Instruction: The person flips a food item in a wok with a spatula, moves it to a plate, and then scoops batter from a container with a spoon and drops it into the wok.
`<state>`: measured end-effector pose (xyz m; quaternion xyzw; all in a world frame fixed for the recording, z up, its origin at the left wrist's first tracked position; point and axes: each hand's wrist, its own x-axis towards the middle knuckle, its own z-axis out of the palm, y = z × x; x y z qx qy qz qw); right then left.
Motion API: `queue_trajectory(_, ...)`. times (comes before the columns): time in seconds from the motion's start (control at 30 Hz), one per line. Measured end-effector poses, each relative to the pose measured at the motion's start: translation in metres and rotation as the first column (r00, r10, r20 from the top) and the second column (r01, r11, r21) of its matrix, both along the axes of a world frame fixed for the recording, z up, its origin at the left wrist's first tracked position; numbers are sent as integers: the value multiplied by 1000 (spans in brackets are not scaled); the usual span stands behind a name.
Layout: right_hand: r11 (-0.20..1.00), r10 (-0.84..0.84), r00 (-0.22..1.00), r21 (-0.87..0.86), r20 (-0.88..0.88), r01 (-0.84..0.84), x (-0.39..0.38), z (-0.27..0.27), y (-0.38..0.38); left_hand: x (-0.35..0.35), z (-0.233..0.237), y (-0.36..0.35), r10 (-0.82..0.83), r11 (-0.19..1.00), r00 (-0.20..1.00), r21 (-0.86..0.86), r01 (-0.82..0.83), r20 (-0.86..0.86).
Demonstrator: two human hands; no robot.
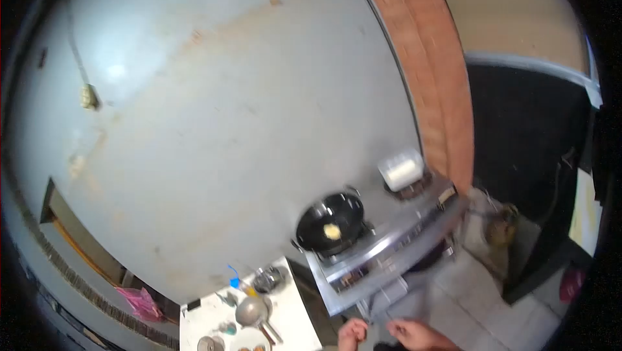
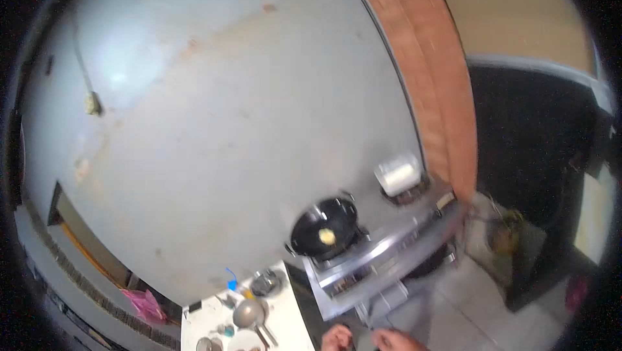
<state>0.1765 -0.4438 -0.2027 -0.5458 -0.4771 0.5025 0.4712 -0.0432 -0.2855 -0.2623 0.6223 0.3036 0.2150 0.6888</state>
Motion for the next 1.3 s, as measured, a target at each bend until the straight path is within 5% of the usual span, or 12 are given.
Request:
queue_trajectory(0.03, 998, -61, 994, -29, 86, 64, 0, 5, 11, 1, 12, 11, -285, 956, 947, -25, 292, 147)
queue_trajectory(0.07, 995, -95, 990, -18, 106, 97, 2, 27, 23, 39, 46, -6, 112, 990, 949, 44, -130, 296)
queue_trajectory(0.1, 994, -108, 986, 3, 127, 108, -4, 47, 37, 36, 42, 2, 174, 982, 944, 17, -186, 280)
queue_trajectory(0.23, 999, 13, 968, -27, -250, -20, -9, 28, 80, 36, 47, 31, 301, 953, 933, -83, -290, 199)
queue_trajectory(0.43, 989, 94, 986, -100, -138, -108, -19, 25, 140, 26, 51, 81, 264, 951, 955, -204, -234, 133)
queue_trajectory(0.77, 906, 404, 914, -125, -36, -405, -43, 42, 232, -24, 62, 96, 643, 759, 757, -233, -608, 118)
queue_trajectory(0.97, 909, 407, 912, -74, -57, -410, -15, 28, 254, -38, 26, 81, 732, 659, 681, -255, -707, 4)
queue_trajectory(1.03, 919, 310, 939, -206, -148, -335, 18, 19, 237, -50, 13, 56, 833, 476, 506, -176, -861, -224)
queue_trajectory(1.1, 925, 241, 960, -265, -140, -271, 60, -10, 213, -121, -97, -35, 837, 248, 378, -341, -907, -397)
queue_trajectory(1.13, 921, 216, 974, -318, -65, -225, 79, -16, 203, -155, -127, -93, 664, 276, 582, -570, -774, -468)
queue_trajectory(1.17, 913, 189, 982, -370, 9, -172, 96, -20, 199, -133, -66, -119, 684, 320, 633, -630, -707, -363)
queue_trajectory(1.3, 921, 129, 987, -381, 93, -84, 136, -28, 203, -130, -63, -132, 627, 327, 647, -608, -724, -434)
